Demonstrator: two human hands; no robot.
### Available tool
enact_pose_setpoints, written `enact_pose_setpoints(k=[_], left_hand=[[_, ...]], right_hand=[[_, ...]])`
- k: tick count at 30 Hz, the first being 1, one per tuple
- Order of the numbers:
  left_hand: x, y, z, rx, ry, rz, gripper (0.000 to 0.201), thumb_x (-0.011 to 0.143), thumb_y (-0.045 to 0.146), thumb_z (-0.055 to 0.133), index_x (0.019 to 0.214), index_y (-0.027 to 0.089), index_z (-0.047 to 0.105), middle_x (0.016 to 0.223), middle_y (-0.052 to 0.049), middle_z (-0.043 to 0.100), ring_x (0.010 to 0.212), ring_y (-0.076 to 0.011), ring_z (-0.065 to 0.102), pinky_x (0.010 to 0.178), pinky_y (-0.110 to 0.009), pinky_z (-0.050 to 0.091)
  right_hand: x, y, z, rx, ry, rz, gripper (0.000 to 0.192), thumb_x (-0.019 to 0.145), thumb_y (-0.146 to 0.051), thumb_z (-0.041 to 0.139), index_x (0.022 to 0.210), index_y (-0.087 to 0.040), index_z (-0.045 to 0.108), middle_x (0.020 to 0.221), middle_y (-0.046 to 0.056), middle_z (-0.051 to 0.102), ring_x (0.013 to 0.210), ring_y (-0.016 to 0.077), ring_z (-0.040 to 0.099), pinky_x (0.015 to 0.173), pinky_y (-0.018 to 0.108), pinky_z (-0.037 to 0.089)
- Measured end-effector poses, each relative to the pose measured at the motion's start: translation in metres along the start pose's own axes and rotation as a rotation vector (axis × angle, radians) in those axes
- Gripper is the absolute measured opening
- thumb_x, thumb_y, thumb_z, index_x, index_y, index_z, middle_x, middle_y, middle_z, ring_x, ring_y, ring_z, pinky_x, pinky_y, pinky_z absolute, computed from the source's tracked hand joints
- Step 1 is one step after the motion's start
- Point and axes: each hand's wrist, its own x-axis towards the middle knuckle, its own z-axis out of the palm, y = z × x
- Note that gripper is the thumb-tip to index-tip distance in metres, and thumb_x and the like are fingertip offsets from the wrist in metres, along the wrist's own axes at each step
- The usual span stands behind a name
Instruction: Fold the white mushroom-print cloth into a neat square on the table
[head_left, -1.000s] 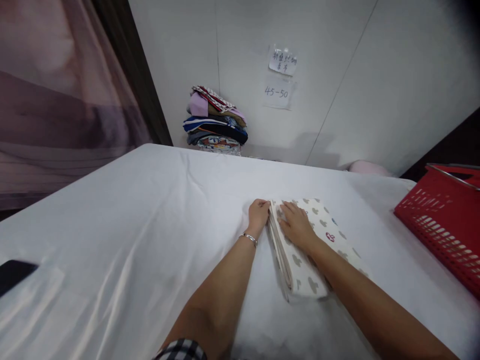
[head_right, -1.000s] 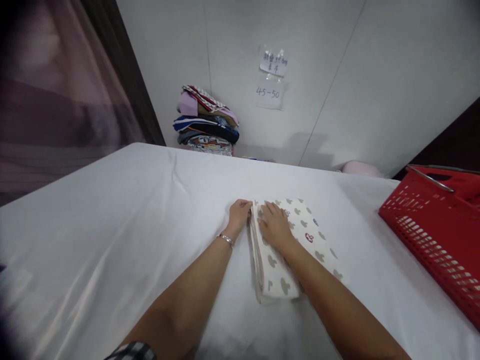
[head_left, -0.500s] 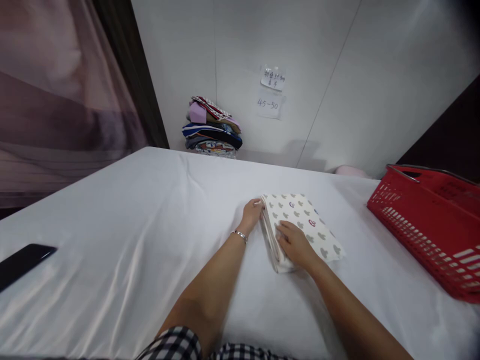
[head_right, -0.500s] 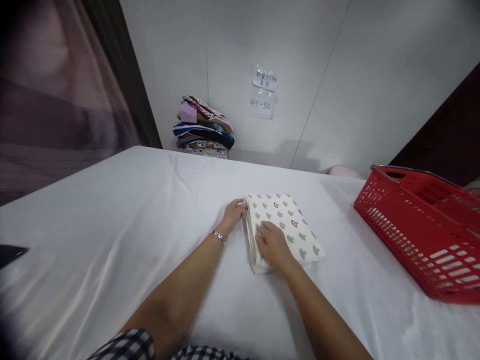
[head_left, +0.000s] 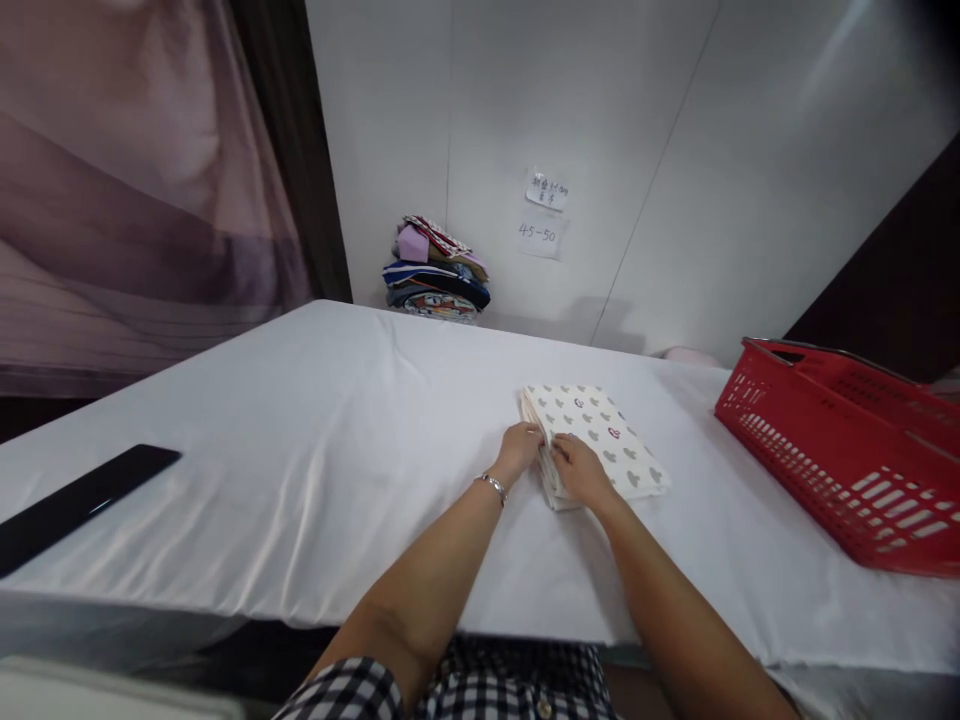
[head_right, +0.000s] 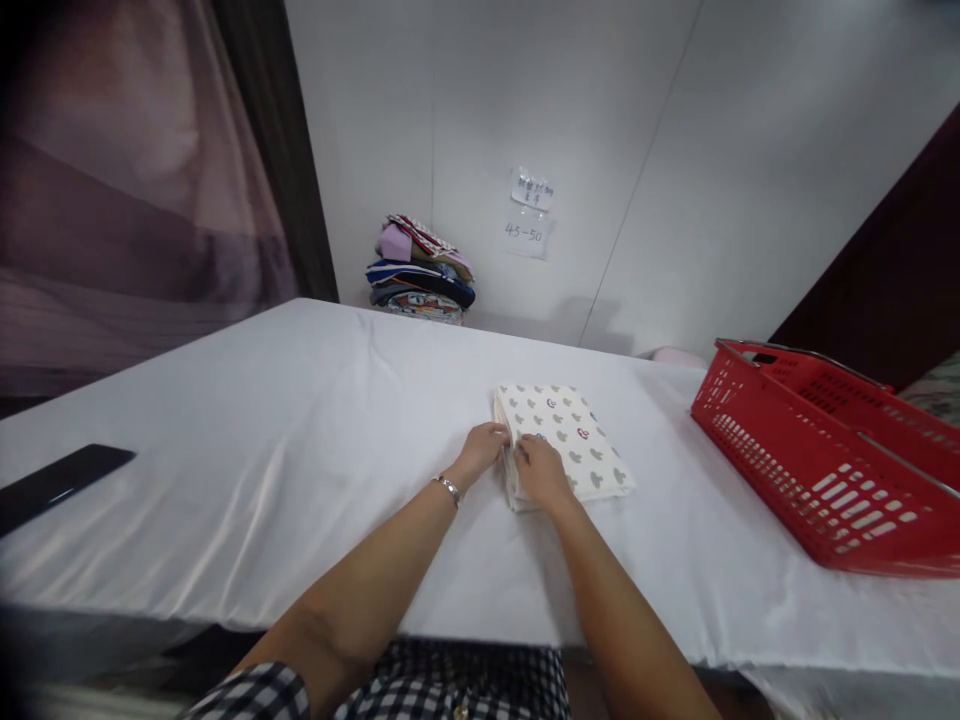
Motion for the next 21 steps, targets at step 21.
enact_pose_setpoints(k=[21], left_hand=[[0.018,-0.013,0.005,0.049,-0.103,-0.045,0.018,0.066,0.021,0.059,0.049,0.018,0.052,0.042,0.003,0.045,0.045,-0.0112,0.047,0.047,-0.022,0.034]], right_hand=[[-0.001,-0.008,-0.003,0.182,0.044,0.087,0.026,0.083,-0.022,0.042,0.092,-0.023,0.067,0.104,0.003,0.067,0.1,0.0179,0.059,0.09,0.031,0.044]])
